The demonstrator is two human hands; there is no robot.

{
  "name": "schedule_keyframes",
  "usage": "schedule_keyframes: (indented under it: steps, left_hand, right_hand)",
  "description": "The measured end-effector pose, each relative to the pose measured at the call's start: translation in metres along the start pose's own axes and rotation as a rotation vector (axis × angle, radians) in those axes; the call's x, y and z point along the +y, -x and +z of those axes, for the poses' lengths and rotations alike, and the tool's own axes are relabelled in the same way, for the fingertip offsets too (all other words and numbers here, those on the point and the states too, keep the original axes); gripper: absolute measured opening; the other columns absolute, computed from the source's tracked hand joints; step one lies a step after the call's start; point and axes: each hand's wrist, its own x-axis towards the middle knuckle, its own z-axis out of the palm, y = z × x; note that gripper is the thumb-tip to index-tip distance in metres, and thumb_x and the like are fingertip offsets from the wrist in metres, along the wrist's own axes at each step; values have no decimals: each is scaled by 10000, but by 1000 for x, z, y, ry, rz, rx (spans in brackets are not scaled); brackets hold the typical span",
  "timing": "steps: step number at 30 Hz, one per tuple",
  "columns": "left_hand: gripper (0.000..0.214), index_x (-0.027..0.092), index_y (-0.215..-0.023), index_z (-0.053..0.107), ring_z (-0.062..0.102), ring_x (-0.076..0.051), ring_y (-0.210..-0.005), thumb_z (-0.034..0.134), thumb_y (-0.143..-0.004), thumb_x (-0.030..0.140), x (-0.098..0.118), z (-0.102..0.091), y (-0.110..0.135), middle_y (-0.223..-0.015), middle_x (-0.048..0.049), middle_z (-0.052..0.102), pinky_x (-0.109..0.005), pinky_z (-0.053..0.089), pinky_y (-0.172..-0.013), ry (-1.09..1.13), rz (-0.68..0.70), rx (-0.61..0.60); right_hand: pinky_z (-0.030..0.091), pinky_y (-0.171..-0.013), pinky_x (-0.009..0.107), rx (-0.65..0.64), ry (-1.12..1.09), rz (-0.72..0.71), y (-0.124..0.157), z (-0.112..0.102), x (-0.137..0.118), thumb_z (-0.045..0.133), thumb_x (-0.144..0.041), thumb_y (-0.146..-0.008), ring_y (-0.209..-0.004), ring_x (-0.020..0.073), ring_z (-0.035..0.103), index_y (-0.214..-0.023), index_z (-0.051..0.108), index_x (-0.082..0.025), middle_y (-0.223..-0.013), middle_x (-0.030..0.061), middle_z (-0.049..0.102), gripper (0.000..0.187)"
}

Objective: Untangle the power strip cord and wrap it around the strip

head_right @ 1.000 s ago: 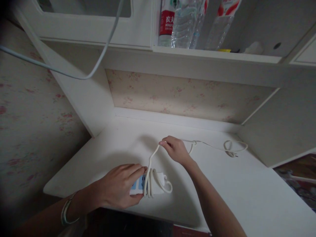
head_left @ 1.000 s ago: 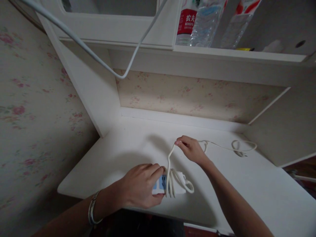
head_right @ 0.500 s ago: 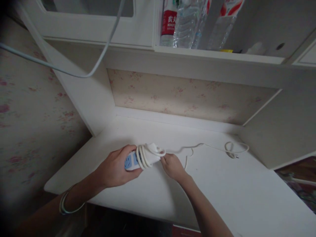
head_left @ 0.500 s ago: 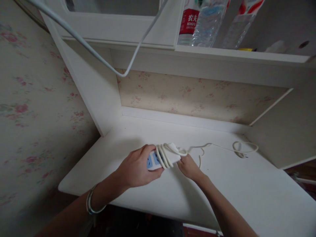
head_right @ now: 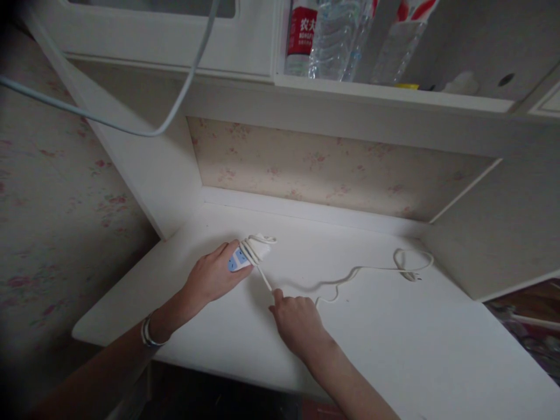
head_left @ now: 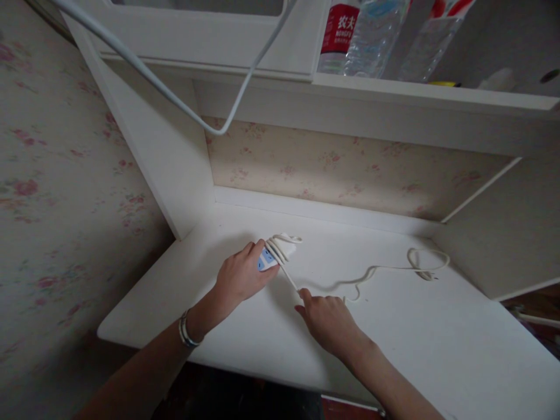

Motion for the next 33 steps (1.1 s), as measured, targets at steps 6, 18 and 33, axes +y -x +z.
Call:
schedule_keyframes:
  steps: [6, 18, 33]
  left_hand:
    - [380, 221, -1135, 490, 627, -255, -891, 470, -859, 482, -2, 26, -4, -1009, -88, 609, -328, 465, -714, -156, -11, -13]
    - [376, 185, -1136, 508, 592, -258, -905, 549, -795, 338, 17, 38, 32, -1033, -83, 603, -391, 481, -824, -130, 417, -196]
    - [443, 219, -1071, 504, 612, -227, -880, 647, -707, 428, 31, -21, 50, -1010, -36, 619, -338, 490, -771, 161, 474, -336]
  right_hand:
    - [348, -520, 269, 72, -6, -199, 4, -24, -1, 454, -265, -932, -617, 202, 672, -840, 622, -164, -706, 79, 696, 216]
    - [373, -660, 239, 336, -654, -456, -33, -49, 42, 578, -464, -856, -679, 120, 539, -726, 627, -171, -679, 12, 584, 325]
    - [294, -484, 200, 42, -1388, -108, -56, -2, 46, 673, -507, -700, -510, 72, 365, -645, 545, -157, -537, -62, 432, 376]
